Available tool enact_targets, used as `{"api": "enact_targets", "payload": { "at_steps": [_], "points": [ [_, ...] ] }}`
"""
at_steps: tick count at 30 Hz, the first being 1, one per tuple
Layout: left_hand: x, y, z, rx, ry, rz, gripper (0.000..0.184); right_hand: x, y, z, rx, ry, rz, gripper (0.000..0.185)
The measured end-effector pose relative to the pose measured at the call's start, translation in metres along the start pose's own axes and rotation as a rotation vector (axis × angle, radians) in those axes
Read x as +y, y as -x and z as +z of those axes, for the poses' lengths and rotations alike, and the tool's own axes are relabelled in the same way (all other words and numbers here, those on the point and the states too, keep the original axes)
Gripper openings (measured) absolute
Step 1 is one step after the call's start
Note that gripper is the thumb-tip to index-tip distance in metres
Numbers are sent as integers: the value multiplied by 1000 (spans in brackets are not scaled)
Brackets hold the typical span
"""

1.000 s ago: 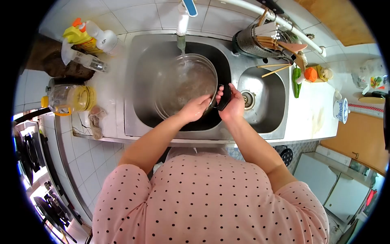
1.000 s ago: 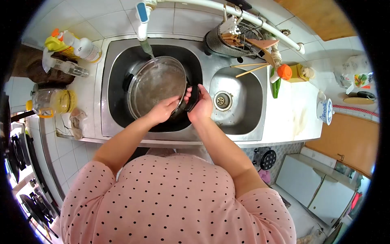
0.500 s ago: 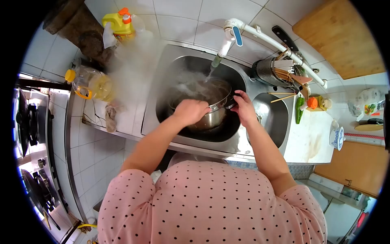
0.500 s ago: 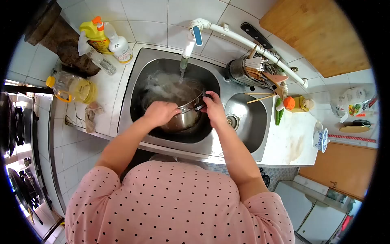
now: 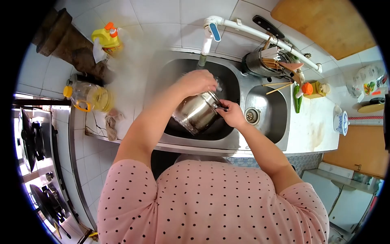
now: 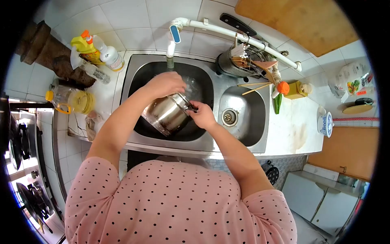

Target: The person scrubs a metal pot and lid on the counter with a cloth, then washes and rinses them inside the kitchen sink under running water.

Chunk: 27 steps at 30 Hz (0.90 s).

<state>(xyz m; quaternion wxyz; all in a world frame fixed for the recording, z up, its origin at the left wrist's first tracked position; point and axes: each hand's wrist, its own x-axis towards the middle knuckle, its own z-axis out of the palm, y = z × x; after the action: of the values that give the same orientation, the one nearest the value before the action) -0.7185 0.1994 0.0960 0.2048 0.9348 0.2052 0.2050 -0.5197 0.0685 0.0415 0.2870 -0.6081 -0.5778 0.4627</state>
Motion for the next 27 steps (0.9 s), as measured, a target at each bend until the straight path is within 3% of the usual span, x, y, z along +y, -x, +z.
{"api": "enact_targets", "payload": {
  "at_steps": [2, 4, 9, 11, 14, 17, 18, 19, 20, 21, 22, 23, 24, 25, 27],
  "points": [
    [10, 13, -12, 283, -70, -88, 15, 8, 2, 3, -4, -219, 63, 36],
    [23, 32, -28, 442, -99, -348, 18, 4, 7, 1, 35, -358, 145, 34],
    [52, 74, -6, 541, -103, -429, 21, 17, -3, -16, 19, -561, 282, 33],
    [70, 65, 7, 408, -102, -290, 24, 17, -7, -19, 25, -671, 322, 34],
    [81, 32, 21, 151, -263, -233, 29, 26, -15, -20, 84, -500, 205, 36],
    [29, -2, 14, -127, -394, -466, 33, 56, -21, -13, 158, -132, -37, 40],
    [6, -8, 5, -184, -104, -724, 39, 51, -13, -12, 131, -62, -31, 42],
    [-14, -12, -2, -388, 21, -997, 44, 34, -5, -15, 104, 8, -30, 43],
    [-25, -10, -8, -501, -33, -1044, 47, 24, -1, -13, 74, 77, -31, 44],
    [-23, -6, 1, -383, -126, -958, 46, 29, -2, -6, 150, 36, -141, 43],
    [-16, 2, 10, -267, -219, -868, 45, 26, -3, -6, 148, 32, -94, 42],
    [26, -13, 1, -388, -256, -794, 42, 17, -3, -7, 147, 22, -45, 42],
    [24, 4, 35, -25, -415, -470, 31, 8, -5, -9, 149, 13, 0, 42],
    [47, 2, 49, 77, -486, -326, 36, 1, -7, -10, 152, -27, -6, 41],
    [83, 2, 73, -34, -365, -261, 39, 18, -26, -5, 163, 58, -64, 40]
  ]
}}
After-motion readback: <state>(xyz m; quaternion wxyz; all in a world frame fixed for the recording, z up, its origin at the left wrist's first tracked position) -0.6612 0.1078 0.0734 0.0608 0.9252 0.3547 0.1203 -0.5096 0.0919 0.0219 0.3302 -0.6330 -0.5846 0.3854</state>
